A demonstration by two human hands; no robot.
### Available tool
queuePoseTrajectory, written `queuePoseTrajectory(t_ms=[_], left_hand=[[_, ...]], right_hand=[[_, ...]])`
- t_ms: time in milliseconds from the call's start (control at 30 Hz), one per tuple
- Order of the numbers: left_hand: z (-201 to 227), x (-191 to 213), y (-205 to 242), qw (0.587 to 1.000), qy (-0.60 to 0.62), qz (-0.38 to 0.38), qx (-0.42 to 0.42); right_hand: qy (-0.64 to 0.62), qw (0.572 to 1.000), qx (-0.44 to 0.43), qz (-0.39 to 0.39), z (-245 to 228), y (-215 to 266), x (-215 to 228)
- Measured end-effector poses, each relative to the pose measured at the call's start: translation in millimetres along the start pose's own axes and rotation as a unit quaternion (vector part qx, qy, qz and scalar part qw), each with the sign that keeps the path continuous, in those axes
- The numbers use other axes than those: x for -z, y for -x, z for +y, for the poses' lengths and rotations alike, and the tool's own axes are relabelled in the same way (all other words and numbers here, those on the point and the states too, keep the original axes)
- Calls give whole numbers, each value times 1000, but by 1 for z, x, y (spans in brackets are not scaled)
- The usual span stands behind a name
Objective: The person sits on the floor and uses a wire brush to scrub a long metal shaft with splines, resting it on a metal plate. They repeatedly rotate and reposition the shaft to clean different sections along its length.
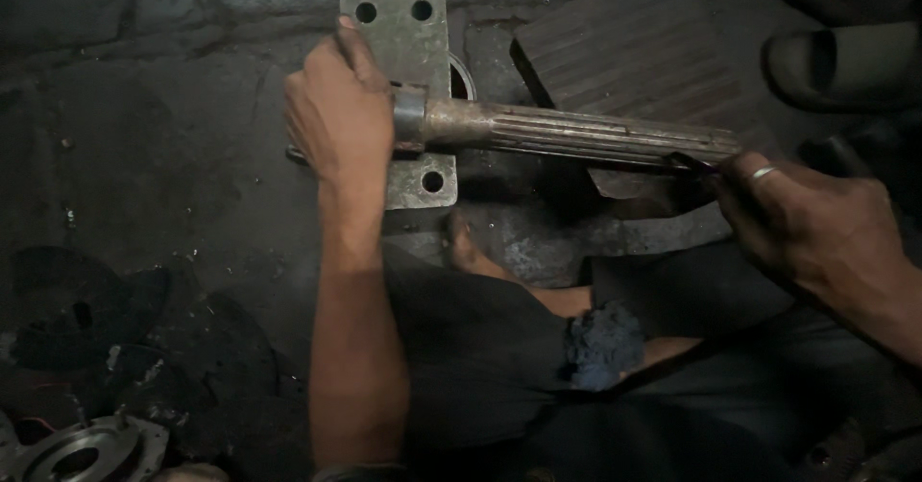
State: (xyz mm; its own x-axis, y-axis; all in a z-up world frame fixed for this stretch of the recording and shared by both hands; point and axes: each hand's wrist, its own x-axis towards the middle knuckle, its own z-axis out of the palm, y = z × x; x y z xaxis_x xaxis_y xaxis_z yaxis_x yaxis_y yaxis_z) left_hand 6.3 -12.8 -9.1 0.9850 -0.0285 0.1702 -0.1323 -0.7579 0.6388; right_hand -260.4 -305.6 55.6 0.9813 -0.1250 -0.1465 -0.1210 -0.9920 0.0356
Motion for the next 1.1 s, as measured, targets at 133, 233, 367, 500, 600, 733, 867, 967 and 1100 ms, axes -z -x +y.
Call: queuePoseTrajectory(t_ms=[133, 233, 367, 500, 600, 733, 867, 967, 1100], left_hand=[[-2, -4, -1, 998, -37, 45, -37], [-2, -4, 0, 1000, -6, 8, -2], [-3, -3, -1, 1000, -14, 3, -2], [-4, -4, 0, 999, -22, 28, -29], [-2, -4, 0, 1000, -18, 16, -16], [4, 1, 0, 999, -6, -41, 34], [6, 3, 1, 1000, -15, -12, 3], [4, 2, -1, 999, -32, -3, -6], [3, -2, 0, 1000, -30, -5, 2]], right_hand=[[42, 997, -30, -53, -12, -4, 15], [97, 990, -40, -97, -9, 0, 18], [96, 983, -67, -144, 9, 6, -4], [-25, 914, -238, -329, 31, 3, -34], [14, 921, -205, -330, 38, 2, -31], [150, 983, 44, -95, 21, -13, -13], [107, 990, 41, -79, -16, -34, -5], [3, 998, 60, -23, -35, -44, 4], [-10, 997, 72, -11, -61, -55, 11]])
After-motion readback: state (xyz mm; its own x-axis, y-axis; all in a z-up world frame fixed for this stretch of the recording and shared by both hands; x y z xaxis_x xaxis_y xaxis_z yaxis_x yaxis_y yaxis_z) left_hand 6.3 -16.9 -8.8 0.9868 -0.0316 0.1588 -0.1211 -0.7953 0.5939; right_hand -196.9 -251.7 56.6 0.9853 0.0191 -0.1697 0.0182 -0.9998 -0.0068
